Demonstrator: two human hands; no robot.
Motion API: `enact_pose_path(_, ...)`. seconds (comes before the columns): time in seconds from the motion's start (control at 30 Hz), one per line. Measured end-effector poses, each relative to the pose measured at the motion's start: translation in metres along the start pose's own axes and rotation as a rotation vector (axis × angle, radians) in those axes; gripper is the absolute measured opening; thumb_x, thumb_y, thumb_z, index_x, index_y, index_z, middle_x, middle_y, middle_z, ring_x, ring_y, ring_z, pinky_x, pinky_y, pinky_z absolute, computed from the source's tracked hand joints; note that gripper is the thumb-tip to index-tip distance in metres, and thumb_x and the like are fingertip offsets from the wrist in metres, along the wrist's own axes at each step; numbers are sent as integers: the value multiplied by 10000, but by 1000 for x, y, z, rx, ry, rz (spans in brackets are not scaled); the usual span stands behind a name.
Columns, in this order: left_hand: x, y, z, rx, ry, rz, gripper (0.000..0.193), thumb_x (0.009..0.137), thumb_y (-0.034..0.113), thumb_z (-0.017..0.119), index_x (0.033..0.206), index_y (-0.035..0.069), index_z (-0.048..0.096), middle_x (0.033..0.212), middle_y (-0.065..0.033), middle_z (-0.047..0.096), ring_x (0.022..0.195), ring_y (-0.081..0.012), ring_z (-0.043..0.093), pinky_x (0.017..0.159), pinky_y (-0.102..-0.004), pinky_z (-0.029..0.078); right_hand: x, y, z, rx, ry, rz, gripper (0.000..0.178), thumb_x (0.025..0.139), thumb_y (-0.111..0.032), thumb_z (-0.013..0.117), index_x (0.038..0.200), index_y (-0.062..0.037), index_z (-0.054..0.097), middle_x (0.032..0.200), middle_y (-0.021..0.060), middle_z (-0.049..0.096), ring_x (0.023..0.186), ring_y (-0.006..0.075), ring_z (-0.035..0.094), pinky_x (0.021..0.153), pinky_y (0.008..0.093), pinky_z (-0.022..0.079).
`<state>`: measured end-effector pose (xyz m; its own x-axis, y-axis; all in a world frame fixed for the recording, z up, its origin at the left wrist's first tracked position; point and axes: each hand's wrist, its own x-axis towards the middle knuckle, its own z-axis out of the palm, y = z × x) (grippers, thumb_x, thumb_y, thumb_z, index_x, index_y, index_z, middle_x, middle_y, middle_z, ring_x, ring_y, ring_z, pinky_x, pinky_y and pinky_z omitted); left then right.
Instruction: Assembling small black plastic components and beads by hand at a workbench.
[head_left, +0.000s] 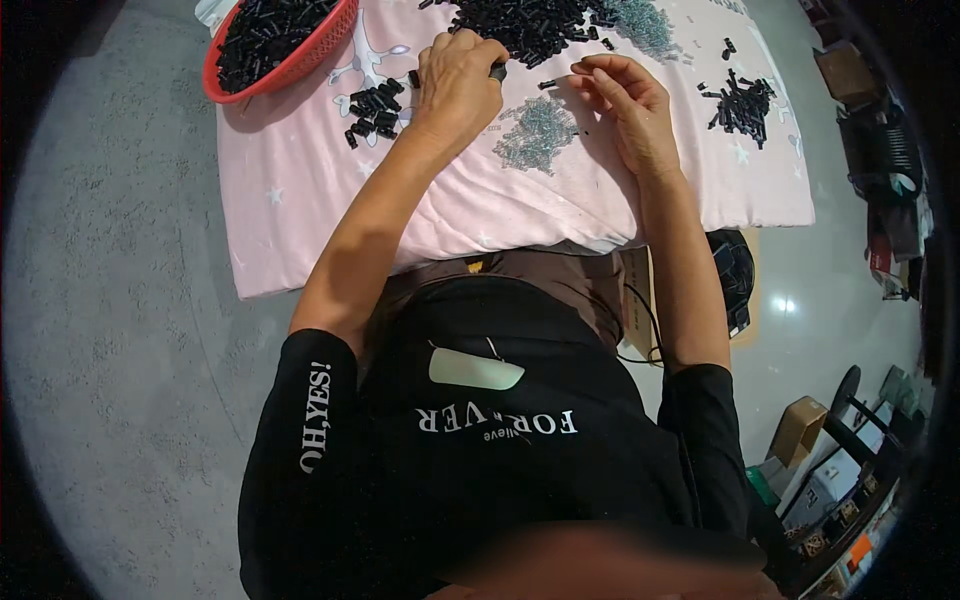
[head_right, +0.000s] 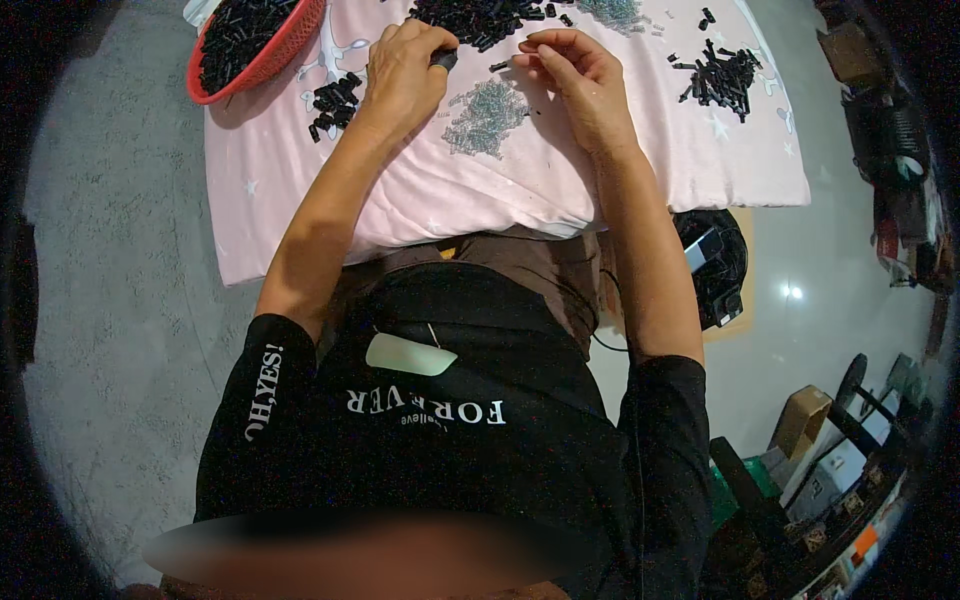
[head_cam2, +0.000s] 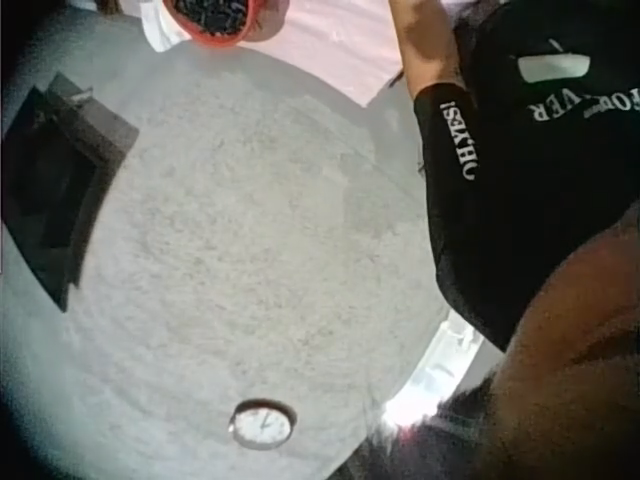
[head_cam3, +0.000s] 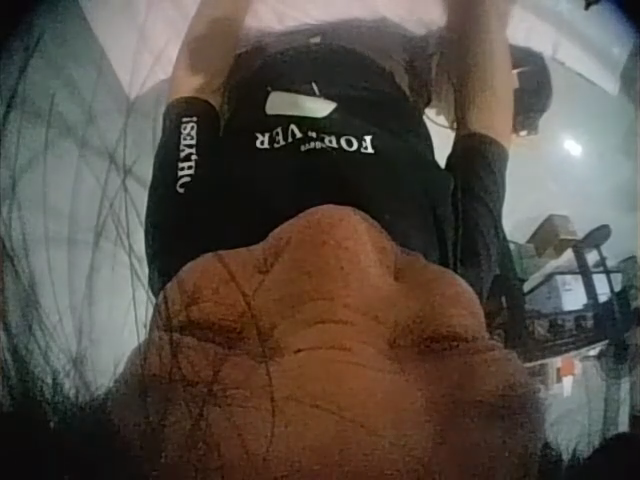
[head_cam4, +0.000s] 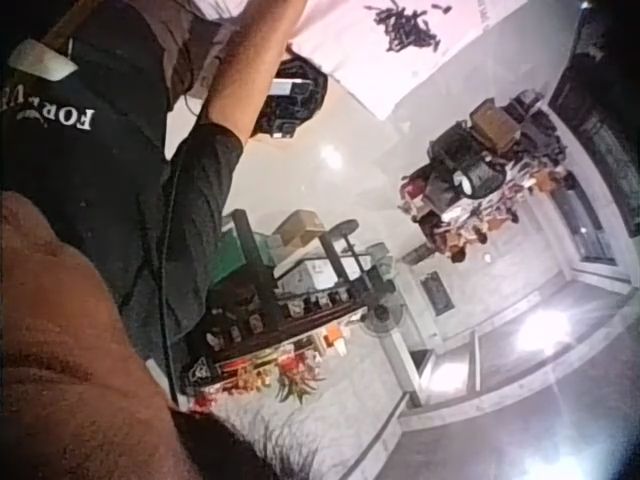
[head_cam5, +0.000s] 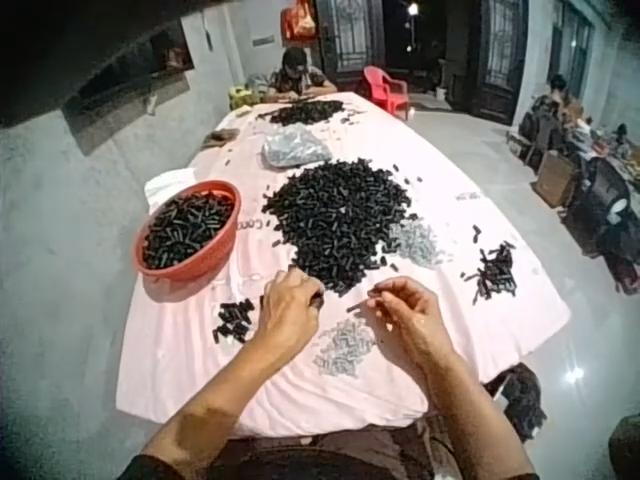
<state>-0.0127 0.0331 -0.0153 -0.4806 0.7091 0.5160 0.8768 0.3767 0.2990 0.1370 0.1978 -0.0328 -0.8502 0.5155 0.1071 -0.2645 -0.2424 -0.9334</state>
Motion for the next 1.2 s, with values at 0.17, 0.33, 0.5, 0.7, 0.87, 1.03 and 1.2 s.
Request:
enact_pose_path(0.17, -4, 15, -12, -58, -69, 23, 249, 736, 2, 611, 935, 105, 721, 943, -91, 645, 935, -307, 585, 872, -420, 470, 0, -1, 2, -46, 16, 28, 178, 987, -77, 555, 1118, 7, 642, 1062, 104, 695, 938, 153, 685, 810, 238, 544)
enact_pose_path(0.33, 3, 30, 1, -95, -98, 68, 215, 758, 14, 609, 912, 108, 725, 955, -80, 653, 959, -287, 588, 891, -419, 445, 6, 5, -2, 4, 68, 5, 208, 981, -65, 559, 1166, 10, 618, 1090, 106, 687, 989, 162, 671, 867, 242, 524)
enact_pose_path(0.5, 9, 36, 6, 50, -230, 18, 197, 753, 69, 635, 918, 116, 732, 954, -78, 657, 995, -269, 590, 920, -417, 352, 11, -3, 3, -113, 97, 148, 260, 987, -90, 553, 1213, 36, 576, 1100, 142, 675, 1016, 202, 663, 888, 280, 521)
enact_pose_path(0.7, 2, 29, -1, 35, -214, 13, 163, 761, 89, 633, 898, 109, 720, 941, -86, 651, 992, -275, 591, 922, -430, 336, 32, -9, -3, -146, 65, 246, 236, 987, -113, 559, 1177, 19, 602, 1024, 106, 680, 889, 198, 677, 779, 298, 547)
enact_pose_path(0.87, -10, 12, -12, 58, -195, -55, 153, 774, 116, 637, 902, 102, 719, 913, -66, 654, 961, -252, 604, 929, -430, 329, 40, 1, -2, -442, 20, 183, 246, 1007, -129, 541, 1198, 8, 614, 999, 77, 683, 880, 152, 679, 801, 284, 556)
enact_pose_path(1.03, -16, 3, -18, 60, -190, -82, 175, 777, 115, 633, 929, 89, 717, 932, -58, 663, 978, -232, 607, 919, -405, 326, 34, 2, 13, -940, 49, -139, 228, 903, -62, 630, 1123, -70, 689, 938, 67, 687, 819, 146, 673, 739, 284, 540)
enact_pose_path(1.2, -19, 2, -17, 24, -158, -62, 209, 768, 87, 607, 952, 88, 706, 922, -56, 651, 969, -234, 604, 919, -402, 326, 37, 3, 8, -1124, -58, -395, 275, 806, -38, 675, 1070, -107, 713, 919, 101, 674, 802, 235, 675, 743, 337, 543)
